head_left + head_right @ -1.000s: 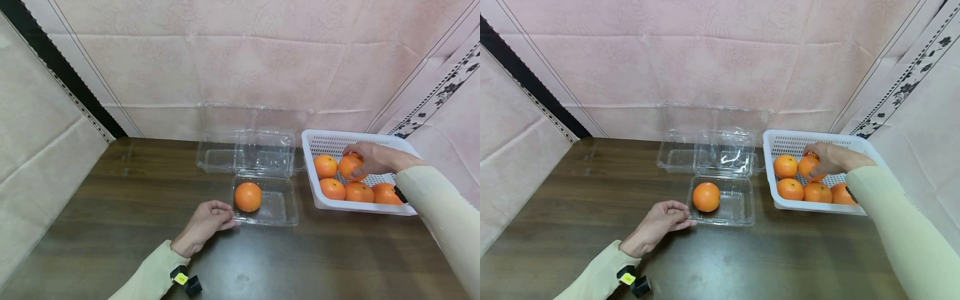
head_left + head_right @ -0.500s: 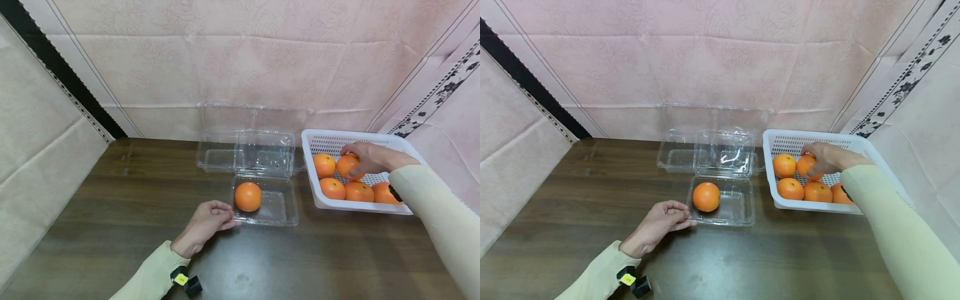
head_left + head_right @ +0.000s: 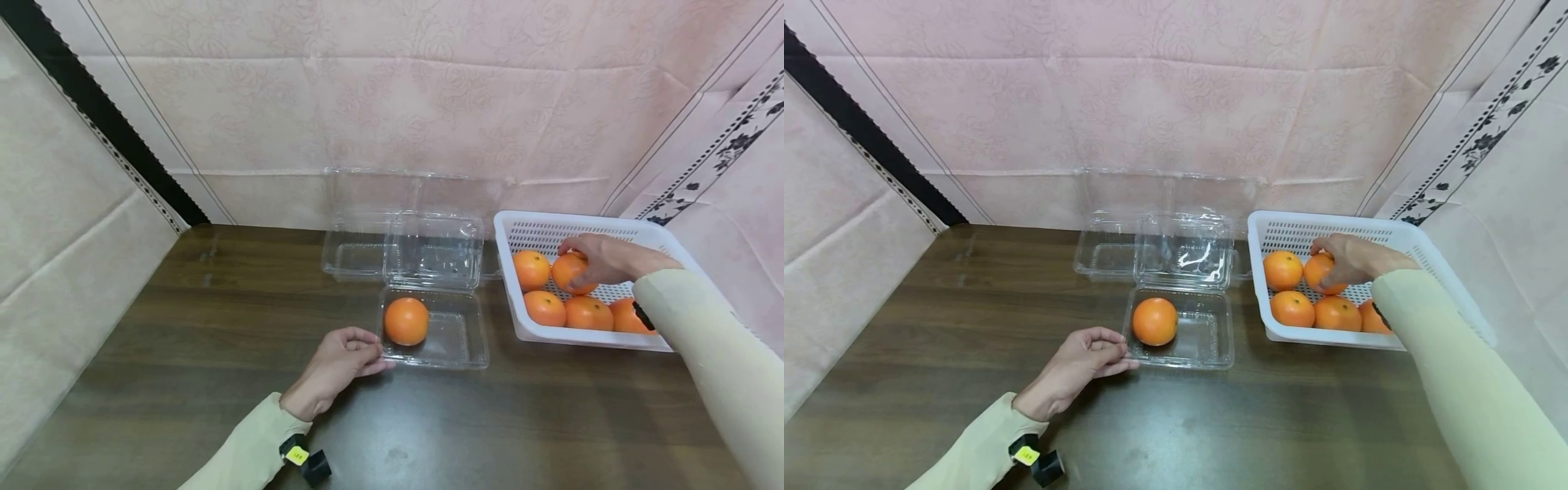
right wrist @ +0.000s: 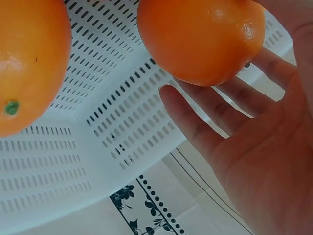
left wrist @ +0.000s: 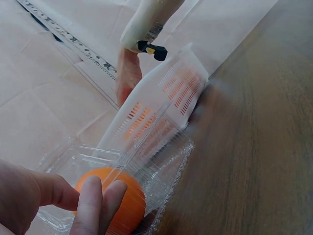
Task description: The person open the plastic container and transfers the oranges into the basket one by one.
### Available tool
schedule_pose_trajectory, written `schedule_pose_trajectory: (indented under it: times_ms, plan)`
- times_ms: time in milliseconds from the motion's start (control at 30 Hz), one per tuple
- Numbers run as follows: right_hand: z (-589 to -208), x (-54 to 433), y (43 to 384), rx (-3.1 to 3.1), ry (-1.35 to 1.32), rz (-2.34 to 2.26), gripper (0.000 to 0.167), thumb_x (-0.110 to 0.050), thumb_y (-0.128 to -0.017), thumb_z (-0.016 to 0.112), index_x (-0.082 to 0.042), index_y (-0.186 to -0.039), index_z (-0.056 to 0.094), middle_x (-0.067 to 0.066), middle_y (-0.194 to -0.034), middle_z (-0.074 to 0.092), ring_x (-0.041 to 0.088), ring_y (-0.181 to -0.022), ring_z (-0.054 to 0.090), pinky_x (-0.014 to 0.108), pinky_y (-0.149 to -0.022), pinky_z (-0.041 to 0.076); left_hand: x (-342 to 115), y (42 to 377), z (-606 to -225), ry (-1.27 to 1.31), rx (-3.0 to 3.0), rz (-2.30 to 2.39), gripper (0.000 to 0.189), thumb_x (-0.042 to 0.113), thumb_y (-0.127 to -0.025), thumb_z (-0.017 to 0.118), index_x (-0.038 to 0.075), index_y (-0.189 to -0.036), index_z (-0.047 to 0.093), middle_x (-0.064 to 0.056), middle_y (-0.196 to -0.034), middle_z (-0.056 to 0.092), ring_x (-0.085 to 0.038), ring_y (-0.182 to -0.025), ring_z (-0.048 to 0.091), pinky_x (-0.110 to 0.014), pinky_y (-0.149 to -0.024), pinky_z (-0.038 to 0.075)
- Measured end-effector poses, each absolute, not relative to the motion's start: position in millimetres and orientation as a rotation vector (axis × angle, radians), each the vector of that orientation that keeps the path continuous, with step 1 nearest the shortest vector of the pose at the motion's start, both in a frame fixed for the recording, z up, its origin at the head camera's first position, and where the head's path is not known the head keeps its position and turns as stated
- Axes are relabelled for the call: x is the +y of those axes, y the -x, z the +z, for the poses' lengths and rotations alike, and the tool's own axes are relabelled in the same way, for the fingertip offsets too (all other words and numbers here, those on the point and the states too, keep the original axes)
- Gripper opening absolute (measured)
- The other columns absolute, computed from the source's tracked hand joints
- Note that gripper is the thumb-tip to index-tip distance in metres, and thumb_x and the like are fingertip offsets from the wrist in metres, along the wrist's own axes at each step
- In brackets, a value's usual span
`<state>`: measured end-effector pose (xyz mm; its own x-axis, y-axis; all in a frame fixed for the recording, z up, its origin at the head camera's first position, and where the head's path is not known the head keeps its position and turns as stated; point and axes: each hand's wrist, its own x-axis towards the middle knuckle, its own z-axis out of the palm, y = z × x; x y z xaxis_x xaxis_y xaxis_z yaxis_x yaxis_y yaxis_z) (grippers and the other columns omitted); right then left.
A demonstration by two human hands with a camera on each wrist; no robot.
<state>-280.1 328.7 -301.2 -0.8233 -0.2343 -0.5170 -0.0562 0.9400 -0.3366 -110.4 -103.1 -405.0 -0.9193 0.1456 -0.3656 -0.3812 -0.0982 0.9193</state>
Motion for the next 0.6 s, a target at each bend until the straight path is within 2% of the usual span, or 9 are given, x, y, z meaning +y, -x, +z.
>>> schedule_pose_trajectory:
  times_ms: [400, 600]
  plan:
    - [-310, 331, 290, 2.518, 0.231, -0.397, 0.073, -0.045, -0.087, 0.079, -0.019, -0.145, 0.044, 0.013, -0.137, 0.052, 0.037, -0.122, 0.045, 0.043, -0.088, 0.050, -104, 111, -406, 0.246, 1.837, 2.080, 0.029, -0.003, -0.096, 0.061, -0.011, -0.123, 0.054, -0.018, -0.102, 0.069, -0.020, -0.089, 0.078, -0.035, -0.090, 0.064]
    - [-314, 335, 293, 2.489, 0.192, -0.378, 0.093, -0.052, -0.087, 0.075, -0.015, -0.157, 0.027, 0.022, -0.148, 0.043, 0.046, -0.127, 0.040, 0.056, -0.093, 0.049, -103, 110, -406, 0.240, 1.835, 2.079, 0.029, -0.003, -0.096, 0.061, -0.011, -0.124, 0.054, -0.018, -0.102, 0.069, -0.020, -0.090, 0.077, -0.035, -0.090, 0.064]
